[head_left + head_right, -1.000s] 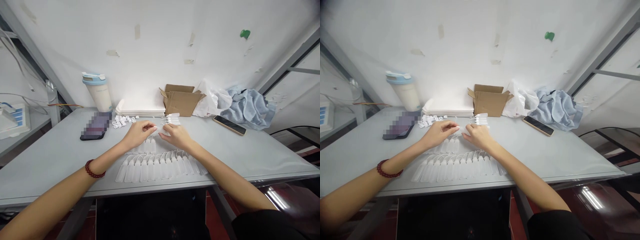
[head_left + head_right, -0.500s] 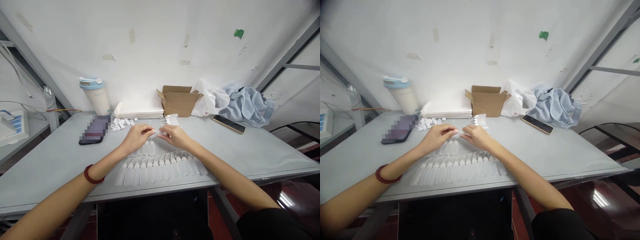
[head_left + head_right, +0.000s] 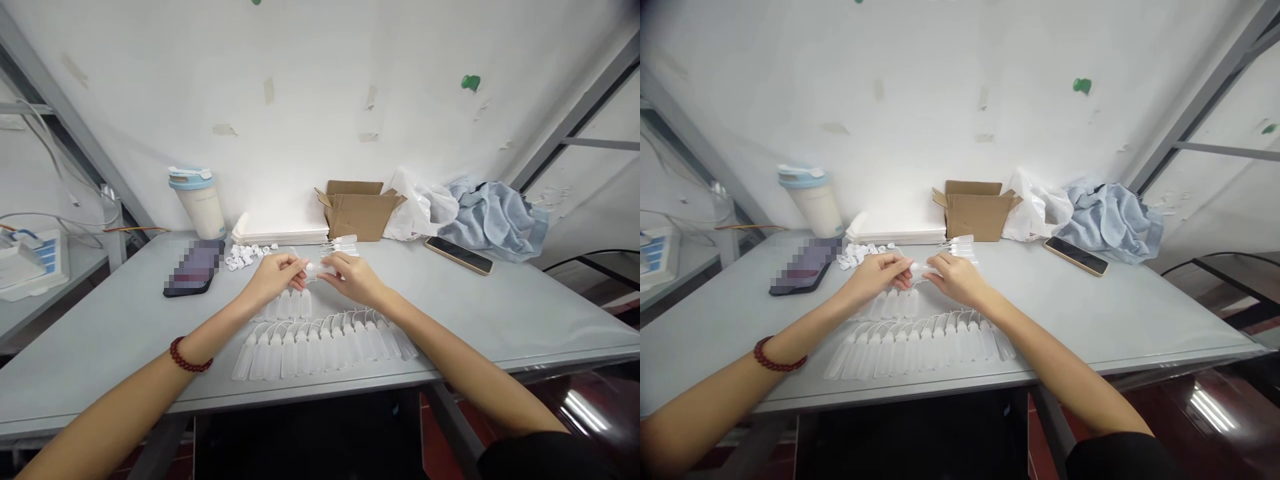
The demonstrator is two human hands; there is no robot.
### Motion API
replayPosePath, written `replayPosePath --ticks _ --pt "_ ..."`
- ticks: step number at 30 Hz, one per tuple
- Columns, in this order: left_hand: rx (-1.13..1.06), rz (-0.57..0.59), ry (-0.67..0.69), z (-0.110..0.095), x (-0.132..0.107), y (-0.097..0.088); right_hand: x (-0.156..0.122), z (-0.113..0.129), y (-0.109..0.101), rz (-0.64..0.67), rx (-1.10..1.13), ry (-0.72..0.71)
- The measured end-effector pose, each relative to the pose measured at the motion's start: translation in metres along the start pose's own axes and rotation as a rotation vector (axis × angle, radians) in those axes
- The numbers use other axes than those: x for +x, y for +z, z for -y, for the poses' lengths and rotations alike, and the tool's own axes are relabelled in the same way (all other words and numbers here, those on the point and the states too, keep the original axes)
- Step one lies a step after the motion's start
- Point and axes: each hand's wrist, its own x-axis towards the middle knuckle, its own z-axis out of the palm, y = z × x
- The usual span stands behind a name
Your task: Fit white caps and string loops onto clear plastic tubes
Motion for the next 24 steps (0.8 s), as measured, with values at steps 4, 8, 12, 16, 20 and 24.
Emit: replayPosePath --ticks 4,8,12,16,20,24 --pt "-0.007 0.131 -0.140 0.0003 0.0007 0.0001 0.0008 0.0023 -0.0019 -0.047 -0.137 -0.099" --pt "0.159 0.148 0.102 0.0001 -0.0029 0.0006 0.0027 0.0035 -0.0033 -0.125 -0.151 -0.140" --pt "0.422 0.013 0.465 0.0046 -0.0064 0.0033 0.0023 0.0010 -0.0021 -0.078 -0.069 -0.064" --pt "0.480 -0.047 0.584 0.0084 -0.0063 0.0034 0.0018 -0.0012 -0.0020 0.029 0.058 0.013" --pt "0.320 0.093 0.363 0.0040 -0.0042 0.0010 0.0029 -0.0010 -0.0041 0.040 0.070 0.035" --pt "0.211 0.192 0.179 -0.0005 -0.0037 0.0018 0.0035 0.0006 -0.0056 -0.002 -0.029 -0.019"
